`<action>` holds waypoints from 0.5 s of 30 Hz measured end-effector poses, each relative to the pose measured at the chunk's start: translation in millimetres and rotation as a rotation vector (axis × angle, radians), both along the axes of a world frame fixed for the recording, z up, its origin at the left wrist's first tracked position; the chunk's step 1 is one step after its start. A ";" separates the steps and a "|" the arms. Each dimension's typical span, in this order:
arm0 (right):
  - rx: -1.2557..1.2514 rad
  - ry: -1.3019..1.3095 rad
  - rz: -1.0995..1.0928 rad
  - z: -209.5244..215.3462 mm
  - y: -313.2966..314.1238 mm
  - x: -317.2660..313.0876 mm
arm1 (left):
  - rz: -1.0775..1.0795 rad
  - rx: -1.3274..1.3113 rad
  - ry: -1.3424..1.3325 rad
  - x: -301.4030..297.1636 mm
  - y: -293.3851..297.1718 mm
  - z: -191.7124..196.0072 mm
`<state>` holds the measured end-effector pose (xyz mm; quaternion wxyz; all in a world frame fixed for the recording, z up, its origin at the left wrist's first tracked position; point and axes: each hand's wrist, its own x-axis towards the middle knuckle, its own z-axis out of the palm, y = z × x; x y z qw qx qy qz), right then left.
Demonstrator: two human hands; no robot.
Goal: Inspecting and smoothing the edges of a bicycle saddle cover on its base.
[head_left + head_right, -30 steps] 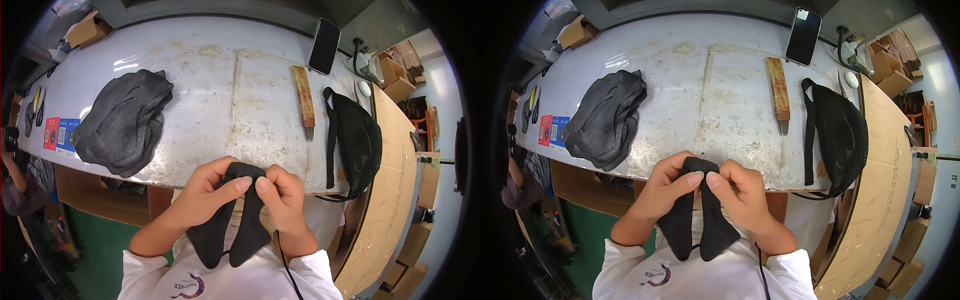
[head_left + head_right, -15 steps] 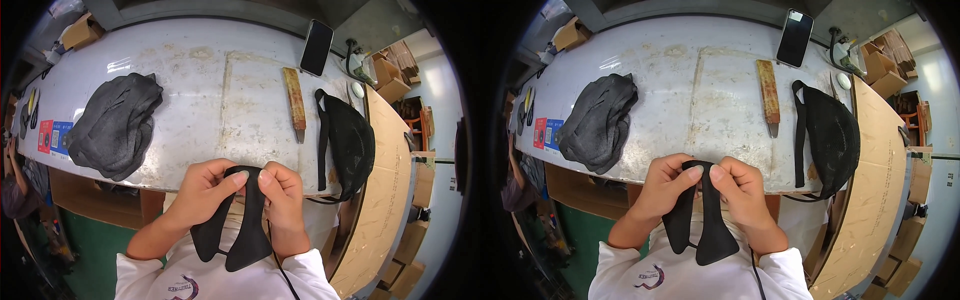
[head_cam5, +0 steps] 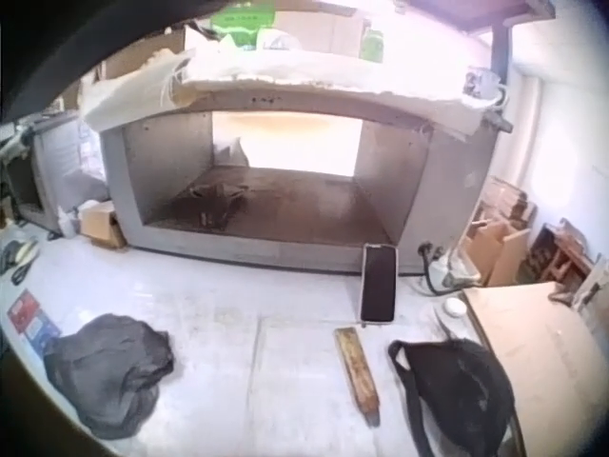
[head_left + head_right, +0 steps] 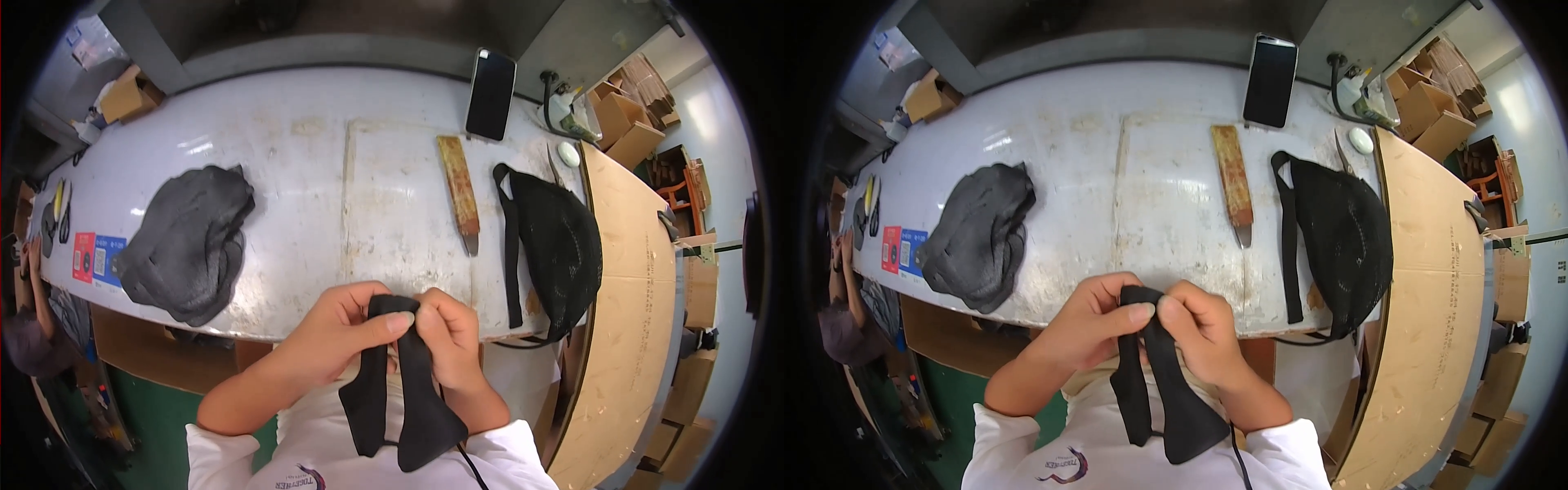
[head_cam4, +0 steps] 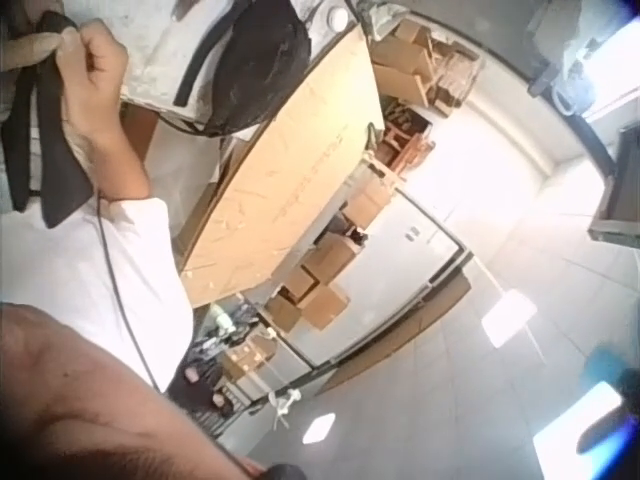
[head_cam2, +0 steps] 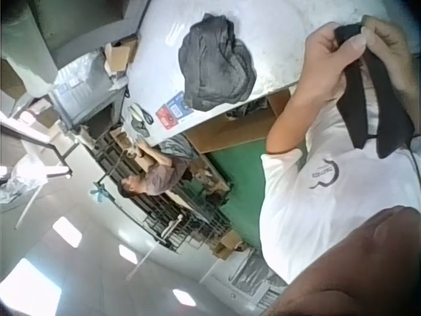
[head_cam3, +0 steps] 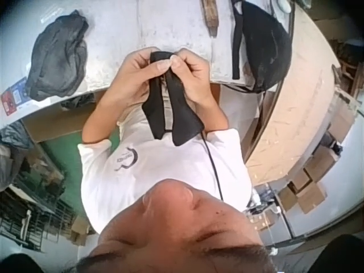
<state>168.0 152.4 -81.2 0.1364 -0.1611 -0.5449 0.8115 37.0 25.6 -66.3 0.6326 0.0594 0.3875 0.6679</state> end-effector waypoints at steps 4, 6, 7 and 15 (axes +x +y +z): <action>0.146 0.065 -0.207 -25.2 18.1 23.6 | 0.008 -0.024 0.260 -25.3 -4.4 54.7; 0.225 0.042 -0.350 -28.8 28.6 36.1 | 0.150 0.029 0.716 -48.7 -9.0 86.1; 0.222 0.058 -0.355 -33.4 32.8 39.8 | 0.315 0.200 1.148 -65.0 -2.2 90.0; 0.482 -0.011 -0.469 -49.6 33.7 39.5 | 0.782 0.507 1.850 -206.3 111.3 100.9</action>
